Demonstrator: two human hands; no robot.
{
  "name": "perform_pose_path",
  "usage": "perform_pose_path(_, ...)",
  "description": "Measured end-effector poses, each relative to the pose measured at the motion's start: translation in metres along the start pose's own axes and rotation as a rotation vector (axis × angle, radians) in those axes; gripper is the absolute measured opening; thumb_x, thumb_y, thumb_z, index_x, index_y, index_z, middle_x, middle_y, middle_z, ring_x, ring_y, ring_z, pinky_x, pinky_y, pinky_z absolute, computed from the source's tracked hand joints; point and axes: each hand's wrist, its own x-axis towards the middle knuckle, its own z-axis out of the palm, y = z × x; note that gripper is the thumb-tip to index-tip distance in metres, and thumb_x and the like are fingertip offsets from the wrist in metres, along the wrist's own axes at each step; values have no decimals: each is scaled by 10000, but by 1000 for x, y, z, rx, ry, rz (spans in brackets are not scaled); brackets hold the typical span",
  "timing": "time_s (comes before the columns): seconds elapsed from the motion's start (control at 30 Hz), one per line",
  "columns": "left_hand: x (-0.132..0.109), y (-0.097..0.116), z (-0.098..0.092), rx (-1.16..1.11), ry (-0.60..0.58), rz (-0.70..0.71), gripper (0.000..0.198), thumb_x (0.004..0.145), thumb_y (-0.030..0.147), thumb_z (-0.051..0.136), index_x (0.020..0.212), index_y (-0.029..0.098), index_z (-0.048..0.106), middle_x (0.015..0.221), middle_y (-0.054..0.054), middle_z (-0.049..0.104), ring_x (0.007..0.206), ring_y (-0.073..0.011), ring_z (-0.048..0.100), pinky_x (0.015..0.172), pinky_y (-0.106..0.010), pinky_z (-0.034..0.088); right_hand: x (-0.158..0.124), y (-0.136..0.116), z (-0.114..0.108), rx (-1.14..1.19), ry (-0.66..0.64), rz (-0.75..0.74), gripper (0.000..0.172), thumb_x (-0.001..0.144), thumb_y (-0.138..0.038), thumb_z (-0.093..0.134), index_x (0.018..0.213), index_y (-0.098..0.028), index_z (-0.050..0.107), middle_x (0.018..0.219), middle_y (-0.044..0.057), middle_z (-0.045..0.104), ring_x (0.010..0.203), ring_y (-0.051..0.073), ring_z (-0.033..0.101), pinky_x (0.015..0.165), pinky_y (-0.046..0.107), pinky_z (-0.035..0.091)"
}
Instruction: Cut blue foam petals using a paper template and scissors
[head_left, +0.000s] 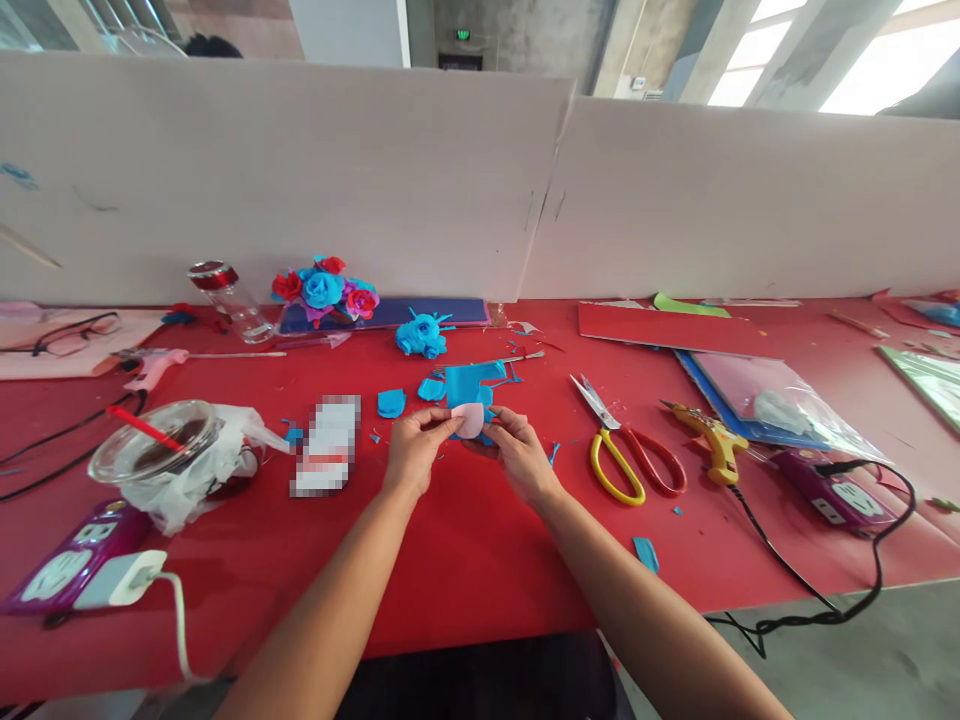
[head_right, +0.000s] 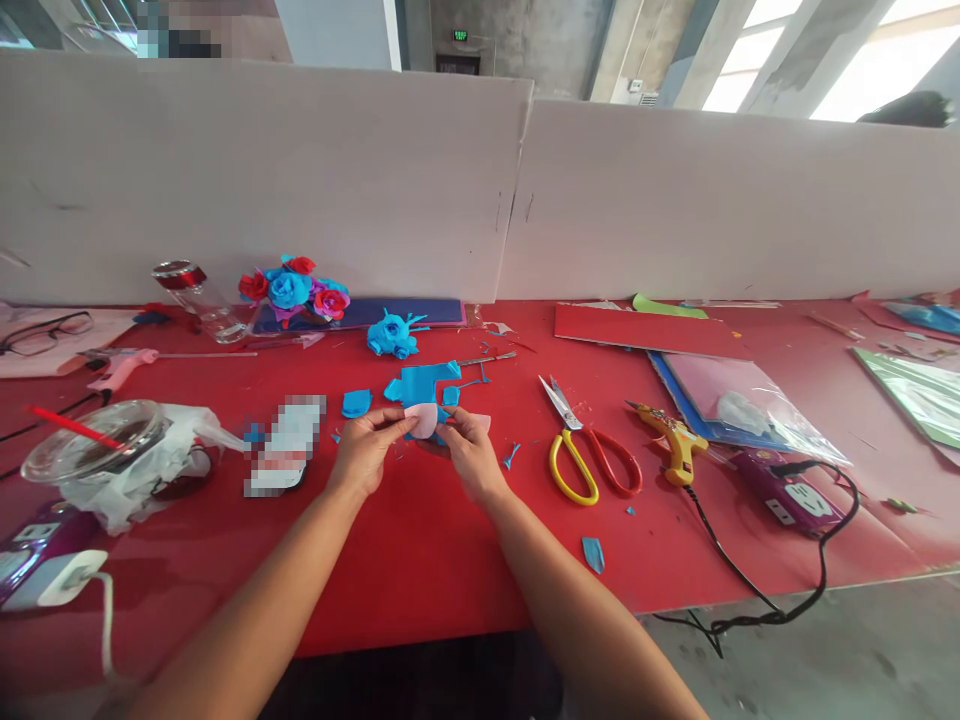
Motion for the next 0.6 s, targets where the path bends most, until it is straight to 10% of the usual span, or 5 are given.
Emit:
perform_pose_path(0.4,-6,2,5,-122,-32,46,308,549,213,811,819,196,663,733,16,680,721,-131,611,712,-248,454,1,4,-2,-125,62,2,343,689,-444,728,895,-181,653,762,14,697,697,178,662,688,347,559)
perform_pose_path(0.6,-8,6,3,-177,-340,-198,307,594,282,801,858,150,716,842,-67,728,800,-184,650,776,-297,465,0,5,-8,-226,17,-27,344,708,-458,698,895,-192,586,669,-13,656,534,138,614,561,278,509)
